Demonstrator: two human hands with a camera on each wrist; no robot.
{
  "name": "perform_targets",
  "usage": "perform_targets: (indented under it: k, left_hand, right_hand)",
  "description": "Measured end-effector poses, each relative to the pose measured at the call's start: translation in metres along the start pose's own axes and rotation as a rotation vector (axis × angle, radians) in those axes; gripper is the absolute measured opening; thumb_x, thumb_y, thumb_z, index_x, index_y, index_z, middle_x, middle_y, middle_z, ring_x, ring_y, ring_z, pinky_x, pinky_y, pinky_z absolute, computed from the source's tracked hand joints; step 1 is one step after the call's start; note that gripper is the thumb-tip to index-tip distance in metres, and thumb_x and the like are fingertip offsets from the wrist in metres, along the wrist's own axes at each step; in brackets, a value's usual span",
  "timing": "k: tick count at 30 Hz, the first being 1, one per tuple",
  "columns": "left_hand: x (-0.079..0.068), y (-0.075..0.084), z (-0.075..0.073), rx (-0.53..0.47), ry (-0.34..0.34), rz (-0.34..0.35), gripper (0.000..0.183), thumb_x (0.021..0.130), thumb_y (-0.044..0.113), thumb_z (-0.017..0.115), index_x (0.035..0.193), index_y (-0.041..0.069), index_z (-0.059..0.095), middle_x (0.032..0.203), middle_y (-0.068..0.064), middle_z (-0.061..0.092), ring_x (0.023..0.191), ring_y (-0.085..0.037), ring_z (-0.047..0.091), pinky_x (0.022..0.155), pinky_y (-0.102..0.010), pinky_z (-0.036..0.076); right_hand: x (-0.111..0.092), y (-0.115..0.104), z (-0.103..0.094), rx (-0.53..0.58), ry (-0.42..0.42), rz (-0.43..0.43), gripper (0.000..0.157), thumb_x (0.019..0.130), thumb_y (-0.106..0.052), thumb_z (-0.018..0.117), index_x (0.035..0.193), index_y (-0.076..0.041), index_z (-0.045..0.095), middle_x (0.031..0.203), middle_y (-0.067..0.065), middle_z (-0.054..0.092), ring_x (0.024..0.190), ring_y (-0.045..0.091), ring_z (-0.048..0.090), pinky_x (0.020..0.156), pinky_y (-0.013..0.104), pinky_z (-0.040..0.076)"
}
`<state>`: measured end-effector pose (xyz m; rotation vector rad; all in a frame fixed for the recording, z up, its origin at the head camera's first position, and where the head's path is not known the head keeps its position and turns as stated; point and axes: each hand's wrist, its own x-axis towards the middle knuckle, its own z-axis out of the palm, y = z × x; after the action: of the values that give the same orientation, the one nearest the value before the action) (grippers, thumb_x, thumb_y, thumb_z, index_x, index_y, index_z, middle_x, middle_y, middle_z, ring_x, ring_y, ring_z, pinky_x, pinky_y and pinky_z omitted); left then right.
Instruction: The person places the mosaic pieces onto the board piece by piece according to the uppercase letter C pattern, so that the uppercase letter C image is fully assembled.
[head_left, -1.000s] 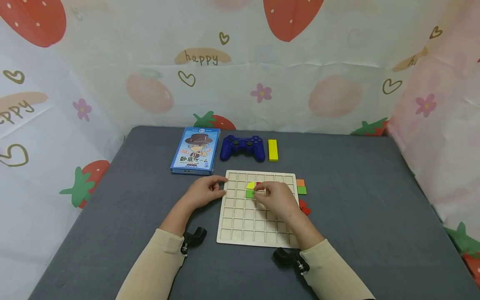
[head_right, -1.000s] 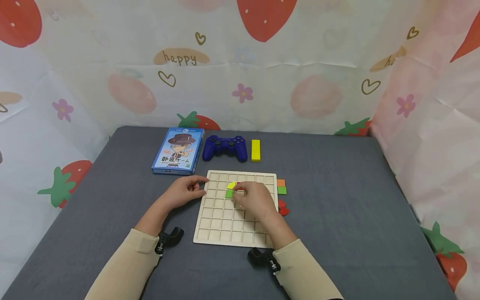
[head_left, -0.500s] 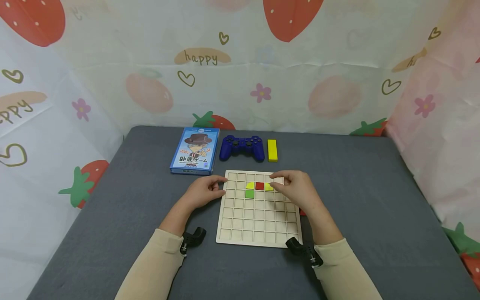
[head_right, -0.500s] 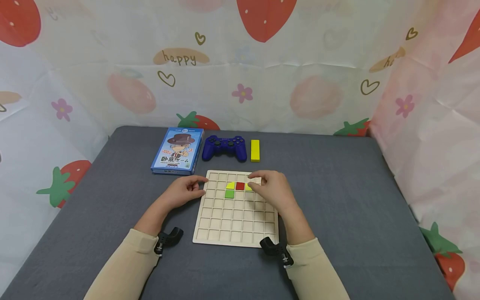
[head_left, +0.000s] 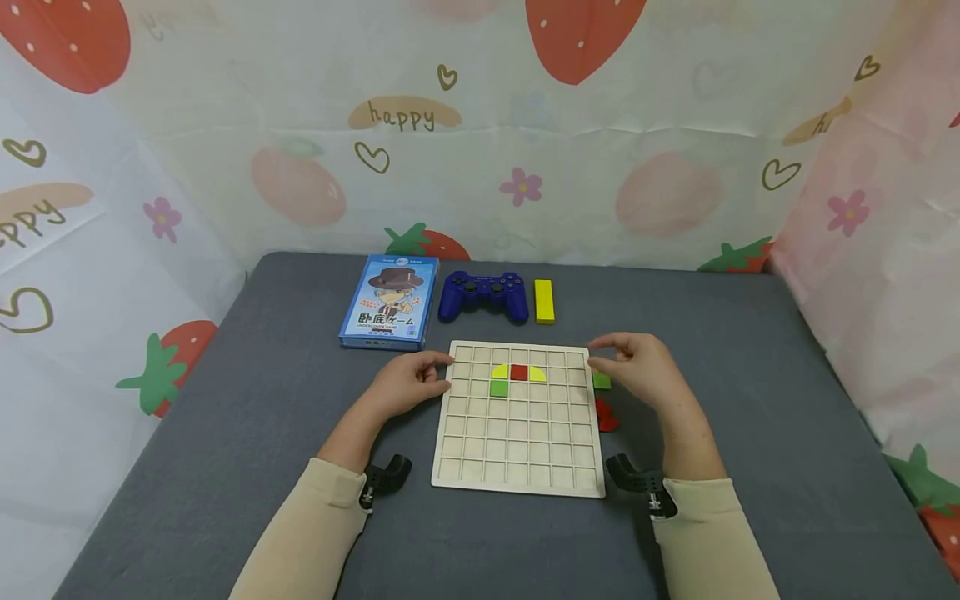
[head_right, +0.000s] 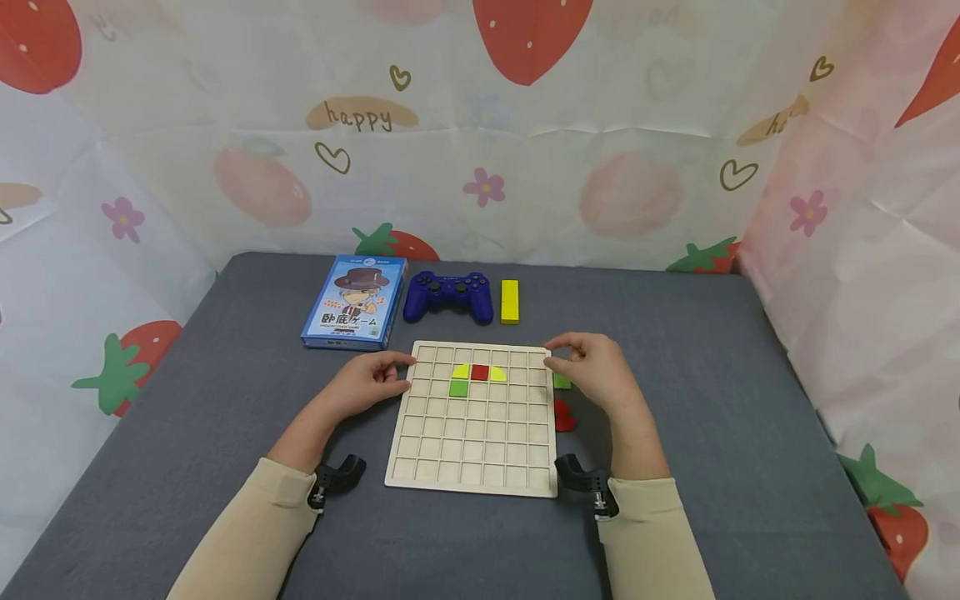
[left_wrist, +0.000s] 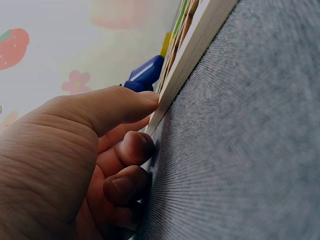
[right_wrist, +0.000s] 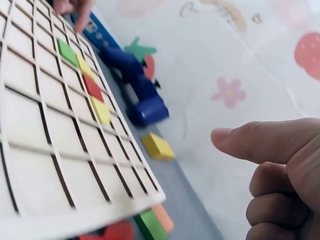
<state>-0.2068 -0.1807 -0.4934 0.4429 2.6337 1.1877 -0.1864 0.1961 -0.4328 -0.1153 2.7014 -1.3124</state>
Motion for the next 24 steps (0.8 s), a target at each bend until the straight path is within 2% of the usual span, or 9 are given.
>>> perform_targets:
  k: [5,13,24]
  left_hand:
    - [0.000,0.000,0.000,0.001,0.004,-0.004,0.040,0.094,0.021,0.075,0.132,0.011,0.069,0.075,0.001,0.055,0.062,-0.014,0.046,0.064,-0.034,0.038]
    - [-0.001,0.001,0.000,0.000,0.004,0.001,0.040,0.094,0.021,0.076,0.133,0.011,0.069,0.076,0.001,0.056,0.062,-0.015,0.047,0.065,-0.034,0.038]
    - [0.000,0.002,-0.001,0.014,0.003,0.001,0.040,0.095,0.021,0.075,0.133,0.011,0.069,0.075,0.001,0.056,0.062,-0.015,0.046,0.065,-0.035,0.038]
  right_hand:
    - [0.001,0.015,-0.008,-0.024,-0.034,0.058,0.039,0.095,-0.026,0.076,0.125,-0.001,0.071,0.058,-0.002,0.032,0.050,0.016,0.029,0.053,0.032,0.030]
    - [0.003,0.034,-0.011,-0.062,-0.088,0.114,0.034,0.092,-0.015,0.077,0.121,0.003,0.071,0.061,-0.001,0.037,0.056,0.016,0.035,0.058,0.033,0.032]
    - [0.008,0.045,-0.006,-0.092,-0.116,0.113,0.031,0.088,-0.008,0.078,0.114,0.005,0.069,0.064,0.002,0.044,0.058,0.017,0.041,0.059,0.032,0.035]
